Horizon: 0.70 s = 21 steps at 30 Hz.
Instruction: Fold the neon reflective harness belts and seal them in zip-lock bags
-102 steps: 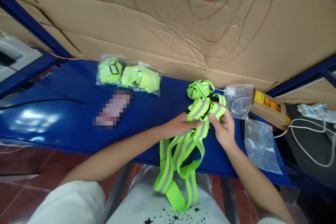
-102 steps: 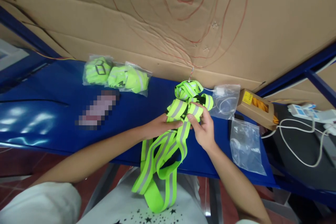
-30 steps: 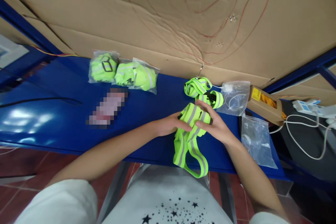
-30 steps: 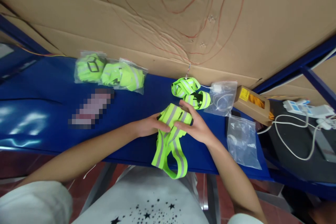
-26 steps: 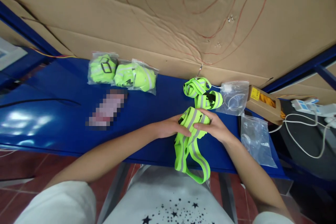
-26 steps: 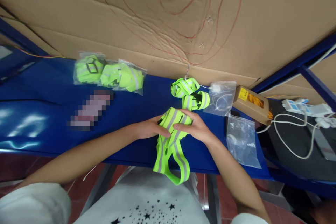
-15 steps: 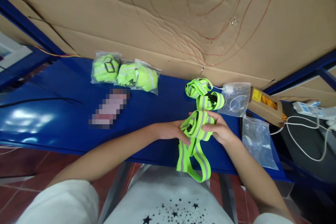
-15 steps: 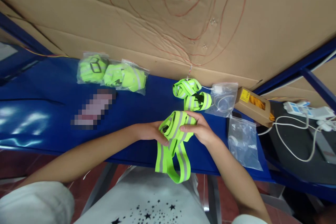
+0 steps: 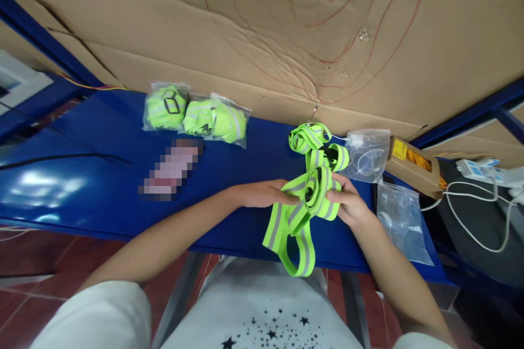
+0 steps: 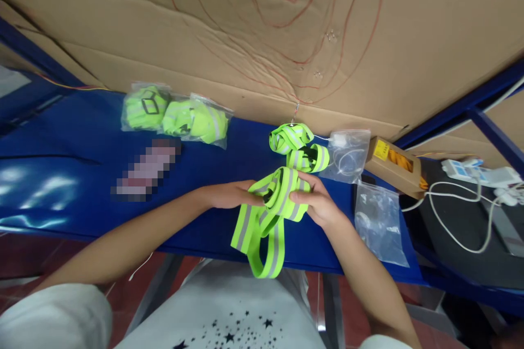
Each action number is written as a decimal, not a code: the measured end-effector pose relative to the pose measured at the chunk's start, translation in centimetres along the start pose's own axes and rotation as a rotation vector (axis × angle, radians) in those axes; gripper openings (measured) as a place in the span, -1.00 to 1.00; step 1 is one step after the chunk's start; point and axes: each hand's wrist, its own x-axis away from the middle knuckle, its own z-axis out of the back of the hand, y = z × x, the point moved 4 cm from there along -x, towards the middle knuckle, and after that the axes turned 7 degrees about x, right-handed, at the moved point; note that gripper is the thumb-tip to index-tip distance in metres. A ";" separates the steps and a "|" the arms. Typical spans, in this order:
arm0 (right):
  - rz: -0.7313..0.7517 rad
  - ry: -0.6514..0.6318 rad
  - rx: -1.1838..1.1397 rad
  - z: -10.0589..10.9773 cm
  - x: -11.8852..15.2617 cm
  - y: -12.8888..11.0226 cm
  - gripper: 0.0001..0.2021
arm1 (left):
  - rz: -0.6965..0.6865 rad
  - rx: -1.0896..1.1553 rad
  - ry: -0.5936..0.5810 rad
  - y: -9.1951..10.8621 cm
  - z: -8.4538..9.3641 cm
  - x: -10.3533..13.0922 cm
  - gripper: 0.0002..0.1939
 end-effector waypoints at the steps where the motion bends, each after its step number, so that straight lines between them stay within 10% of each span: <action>1: 0.009 0.047 0.011 -0.1 -0.1 -0.1 -0.48 | -0.053 -0.057 -0.002 0.1 -0.3 -0.2 -0.57; 5: 0.056 0.201 0.026 -0.2 -0.4 -0.5 -0.50 | -0.287 -0.315 0.134 0.4 -1.1 -0.7 -0.58; 11: 0.196 0.313 -0.004 0.7 -0.4 -1.5 -0.52 | -0.501 -0.605 0.726 1.8 -0.7 0.8 -0.71; 21: 0.090 0.253 0.012 -0.2 -0.5 -0.8 -0.51 | -0.431 -0.636 0.543 0.8 0.6 -0.4 -0.57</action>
